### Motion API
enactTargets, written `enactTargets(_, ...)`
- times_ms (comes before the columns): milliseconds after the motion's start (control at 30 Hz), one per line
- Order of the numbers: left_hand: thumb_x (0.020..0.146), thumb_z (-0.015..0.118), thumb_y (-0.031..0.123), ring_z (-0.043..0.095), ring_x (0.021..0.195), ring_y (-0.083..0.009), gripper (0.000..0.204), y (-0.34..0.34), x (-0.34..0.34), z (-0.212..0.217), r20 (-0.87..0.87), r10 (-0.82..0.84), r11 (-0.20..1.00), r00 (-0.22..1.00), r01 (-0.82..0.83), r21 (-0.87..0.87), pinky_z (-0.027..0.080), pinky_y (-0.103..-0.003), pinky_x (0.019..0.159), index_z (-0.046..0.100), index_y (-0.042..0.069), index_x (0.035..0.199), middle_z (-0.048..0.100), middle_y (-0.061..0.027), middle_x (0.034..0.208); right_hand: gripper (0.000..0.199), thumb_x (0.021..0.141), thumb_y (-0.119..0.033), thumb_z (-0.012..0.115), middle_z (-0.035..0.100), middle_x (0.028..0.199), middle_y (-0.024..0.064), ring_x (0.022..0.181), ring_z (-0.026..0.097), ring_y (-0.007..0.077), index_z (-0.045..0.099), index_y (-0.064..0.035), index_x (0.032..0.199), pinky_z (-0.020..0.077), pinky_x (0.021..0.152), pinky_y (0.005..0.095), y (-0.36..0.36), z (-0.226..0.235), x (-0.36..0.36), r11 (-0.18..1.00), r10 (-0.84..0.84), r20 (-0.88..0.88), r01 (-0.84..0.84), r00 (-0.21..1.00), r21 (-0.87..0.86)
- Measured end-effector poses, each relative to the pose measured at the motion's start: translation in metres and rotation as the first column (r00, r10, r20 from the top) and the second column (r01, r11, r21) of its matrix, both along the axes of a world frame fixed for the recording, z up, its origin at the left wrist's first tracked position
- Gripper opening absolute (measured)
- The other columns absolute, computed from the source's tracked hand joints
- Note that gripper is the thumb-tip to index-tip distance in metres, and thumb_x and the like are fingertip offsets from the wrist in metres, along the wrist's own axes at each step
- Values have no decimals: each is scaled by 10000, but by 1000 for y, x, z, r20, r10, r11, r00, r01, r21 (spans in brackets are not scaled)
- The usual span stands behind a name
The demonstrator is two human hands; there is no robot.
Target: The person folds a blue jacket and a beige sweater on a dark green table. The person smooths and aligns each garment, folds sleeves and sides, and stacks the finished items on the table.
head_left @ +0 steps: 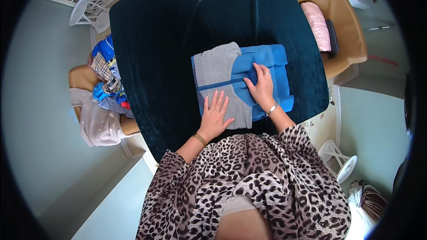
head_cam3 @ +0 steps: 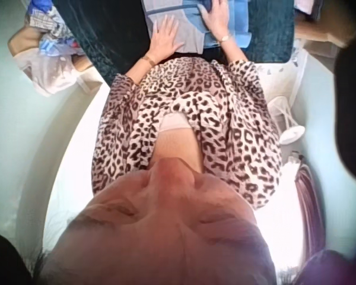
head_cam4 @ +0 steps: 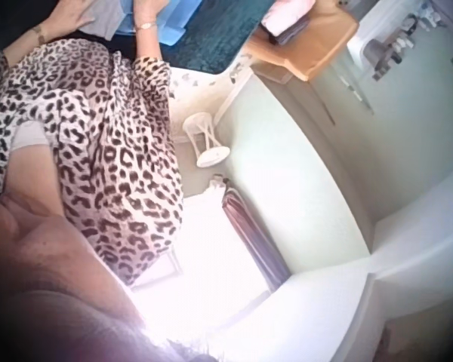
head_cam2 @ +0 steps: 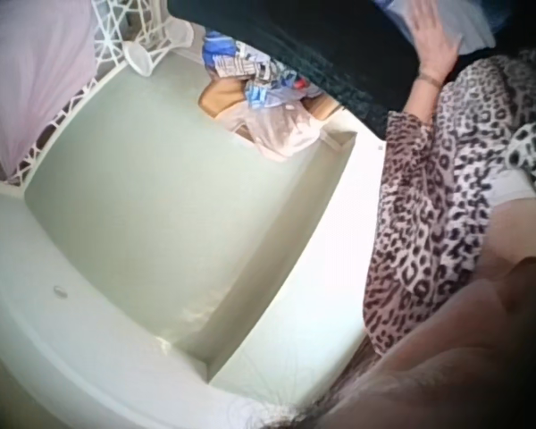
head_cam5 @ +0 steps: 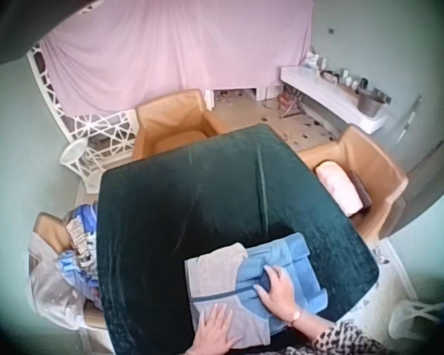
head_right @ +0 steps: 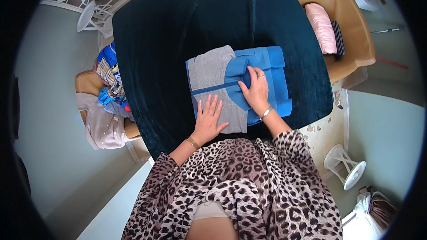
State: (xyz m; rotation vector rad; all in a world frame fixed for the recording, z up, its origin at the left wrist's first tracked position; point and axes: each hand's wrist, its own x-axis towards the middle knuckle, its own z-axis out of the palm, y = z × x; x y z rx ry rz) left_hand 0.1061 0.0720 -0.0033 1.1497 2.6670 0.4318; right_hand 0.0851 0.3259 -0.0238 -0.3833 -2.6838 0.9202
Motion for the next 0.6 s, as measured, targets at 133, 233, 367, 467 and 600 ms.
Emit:
enactTargets(133,927,631,577,148,1585,-383,908,6,1,0,-4,-42,998,999,42,-50,96,-647,1234,356,13,1584,251,-211,1681,593,888,-272,759,474,1557,165,1492,368,382,586,-114,1433,285,1179,561,-40,59,-24,928,325,-144,-286,935,238)
enactTargets(233,926,626,584,146,1584,-386,914,22,6,-8,-9,-52,997,999,51,-57,86,-666,1225,363,-4,1575,259,-226,1673,664,910,-422,709,365,1657,116,1561,233,391,531,-220,1517,188,1222,616,-64,41,-52,829,533,-92,-497,841,256)
enactTargets(367,929,615,588,156,1582,-377,901,33,10,-10,-32,-57,998,998,56,-39,94,-656,1231,385,-10,1562,273,-223,1667,671,979,-605,554,304,1689,79,1576,166,393,461,-293,1566,160,1244,620,-55,-5,-77,782,590,-26,-563,807,267)
enactTargets(467,936,622,556,169,1580,-375,838,23,14,-7,-19,-96,994,995,95,-52,123,-667,1220,406,48,1566,278,-187,1676,671,974,-605,562,301,1691,78,1576,165,392,461,-303,1564,174,1241,618,-56,-11,-71,777,588,10,-568,809,273)
enactTargets(600,944,624,534,159,1583,-375,792,10,29,-19,-29,-130,991,991,129,-18,111,-685,1211,411,109,1576,266,-154,1689,674,974,-607,563,296,1693,80,1578,158,395,457,-307,1567,161,1244,618,-57,-15,-76,787,578,-29,-548,815,284)
